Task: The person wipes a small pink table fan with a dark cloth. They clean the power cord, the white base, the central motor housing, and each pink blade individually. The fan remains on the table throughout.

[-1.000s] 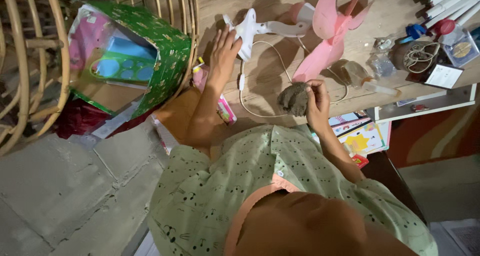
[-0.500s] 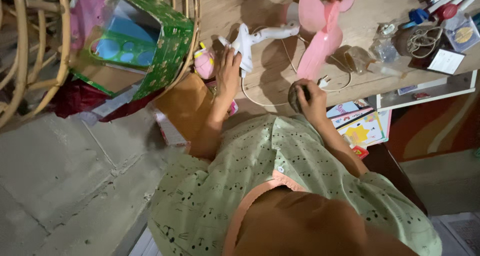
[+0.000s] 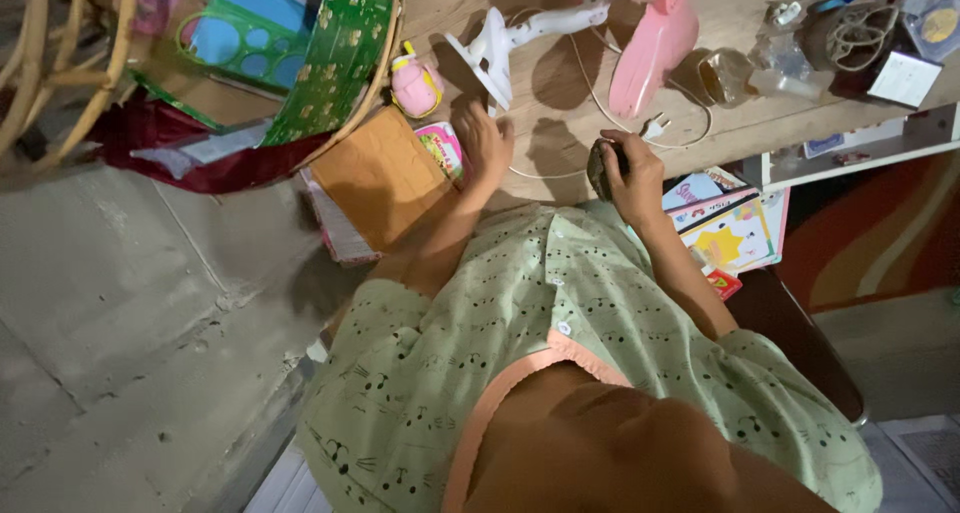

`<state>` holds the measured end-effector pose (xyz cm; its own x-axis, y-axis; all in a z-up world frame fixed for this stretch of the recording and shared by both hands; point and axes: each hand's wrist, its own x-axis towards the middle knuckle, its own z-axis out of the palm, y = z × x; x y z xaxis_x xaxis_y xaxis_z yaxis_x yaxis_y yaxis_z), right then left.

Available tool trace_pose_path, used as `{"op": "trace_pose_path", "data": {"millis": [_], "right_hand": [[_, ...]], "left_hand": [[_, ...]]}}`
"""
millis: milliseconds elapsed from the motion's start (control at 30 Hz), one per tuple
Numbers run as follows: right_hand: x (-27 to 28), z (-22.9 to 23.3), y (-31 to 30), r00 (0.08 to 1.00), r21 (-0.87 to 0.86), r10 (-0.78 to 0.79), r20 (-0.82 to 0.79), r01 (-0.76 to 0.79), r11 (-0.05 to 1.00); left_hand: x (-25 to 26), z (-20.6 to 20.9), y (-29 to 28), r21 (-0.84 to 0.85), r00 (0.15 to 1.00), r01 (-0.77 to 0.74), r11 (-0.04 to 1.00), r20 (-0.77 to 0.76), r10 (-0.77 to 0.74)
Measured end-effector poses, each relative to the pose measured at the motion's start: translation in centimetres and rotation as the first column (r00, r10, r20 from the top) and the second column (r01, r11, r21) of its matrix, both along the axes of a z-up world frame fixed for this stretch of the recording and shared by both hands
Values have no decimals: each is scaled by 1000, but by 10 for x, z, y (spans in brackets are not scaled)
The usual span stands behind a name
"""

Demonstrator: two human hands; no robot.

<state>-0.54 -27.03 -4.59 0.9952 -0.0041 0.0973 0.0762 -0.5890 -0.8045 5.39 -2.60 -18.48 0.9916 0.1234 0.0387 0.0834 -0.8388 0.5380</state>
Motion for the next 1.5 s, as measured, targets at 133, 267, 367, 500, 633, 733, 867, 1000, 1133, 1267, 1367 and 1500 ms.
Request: {"op": "trace_pose_path", "data": {"millis": [133,267,367,500,633,733,867,1000,1133,1267,1367,1500], "right_hand": [[-12,-16,-4,995,66,-75,-59,79,995],[-22,-55,-12,951,398,-193,-243,279,874],[-20,-65,-16,765,697,-100,-636,625,351],[-24,-58,-3,850,783,14,-527,479,397],[-28,-51,15,955,589,-47,-293,219,778],[-27,-46,22,976,575,18,-219,114,810],[-28,-37,25,980,551,103,-170,8,834],[-20,-22,44,866,891,217,-450,417,182],[-28,6,57,898,891,222,-380,291,348],[-33,17,65,877,873,285,-388,251,417],[-34,26,65,871,818,254,-420,242,522],[-34,40,62,893,827,322,-315,91,555]], "left_hand": [[3,-48,11,-6,999,4,1000,43,-4],[-27,-66,21,-121,995,82,989,65,-74],[-54,-61,34,-466,990,58,883,-86,-110],[-82,-44,59,-542,983,128,831,-43,-180],[-91,-2,65,-747,977,105,656,-46,-208],[-91,48,58,-839,982,90,536,-14,-187],[-82,105,41,-917,994,88,389,59,-88],[-74,134,31,-936,987,138,324,105,-119],[-81,146,25,-810,945,327,486,276,-176],[-92,148,10,-719,923,377,584,241,-300],[-105,153,7,-568,879,477,671,288,-380],[-101,159,16,-278,822,546,790,360,-442]]}}
